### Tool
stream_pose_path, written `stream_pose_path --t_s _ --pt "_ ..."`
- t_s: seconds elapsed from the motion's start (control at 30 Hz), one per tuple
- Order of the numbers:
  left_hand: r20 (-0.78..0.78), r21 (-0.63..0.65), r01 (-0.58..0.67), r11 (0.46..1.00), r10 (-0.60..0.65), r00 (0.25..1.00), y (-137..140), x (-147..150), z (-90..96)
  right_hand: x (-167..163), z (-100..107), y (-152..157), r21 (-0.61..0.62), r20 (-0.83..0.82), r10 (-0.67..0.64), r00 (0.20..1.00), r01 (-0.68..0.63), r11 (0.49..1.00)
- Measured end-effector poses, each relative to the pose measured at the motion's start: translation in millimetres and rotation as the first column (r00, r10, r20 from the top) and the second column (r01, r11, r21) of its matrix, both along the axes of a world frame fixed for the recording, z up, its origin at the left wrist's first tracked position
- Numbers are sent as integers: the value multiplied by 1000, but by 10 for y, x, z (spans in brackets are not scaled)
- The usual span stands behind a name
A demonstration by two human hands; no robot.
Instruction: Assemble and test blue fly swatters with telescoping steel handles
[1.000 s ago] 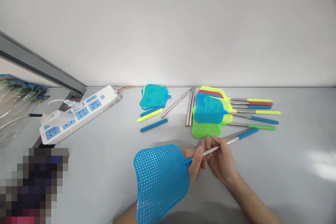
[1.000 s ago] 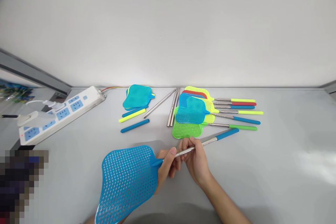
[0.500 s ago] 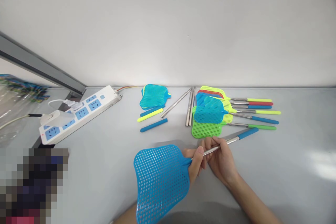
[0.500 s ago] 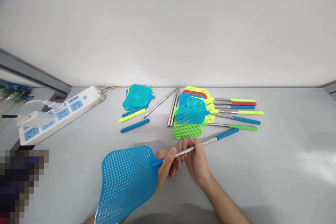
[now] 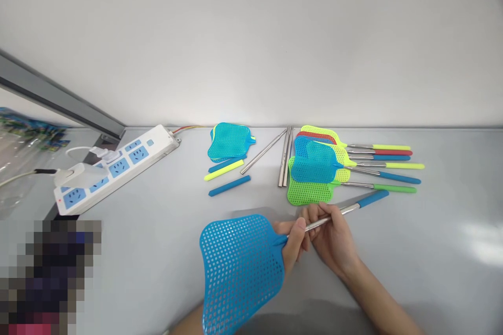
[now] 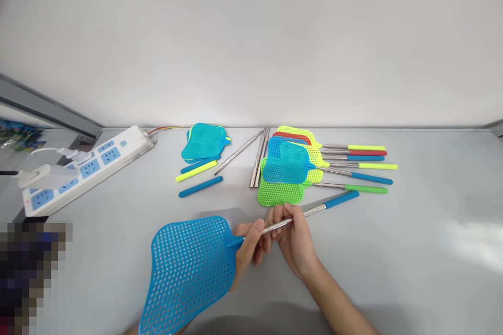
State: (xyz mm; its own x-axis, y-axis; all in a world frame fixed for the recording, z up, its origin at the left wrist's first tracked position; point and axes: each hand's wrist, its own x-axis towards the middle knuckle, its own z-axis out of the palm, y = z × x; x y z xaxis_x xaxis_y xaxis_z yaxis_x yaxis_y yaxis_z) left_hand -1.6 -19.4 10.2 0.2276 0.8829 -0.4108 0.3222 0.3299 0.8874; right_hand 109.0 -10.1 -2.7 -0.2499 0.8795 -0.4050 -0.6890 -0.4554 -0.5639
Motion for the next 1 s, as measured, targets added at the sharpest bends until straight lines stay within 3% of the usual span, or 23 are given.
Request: stream_pose_path --t_s 0.47,0.6,0.77,1.0 --pt "39 -109 -7 994 12 999 6 -11 -14 8 -6 11 -81 20 -18 1000 19 997" --pt "86 -194 47 980 -31 996 -23 -26 11 0 -32 -6 -117 16 -5 1000 7 993" --pt "151 -308 80 948 -35 988 -39 -38 69 -23 -57 -25 -82 79 34 996 -28 996" --pt "247 -321 179 930 -101 964 25 -95 124 -34 -121 -92 -34 220 46 974 -40 999"
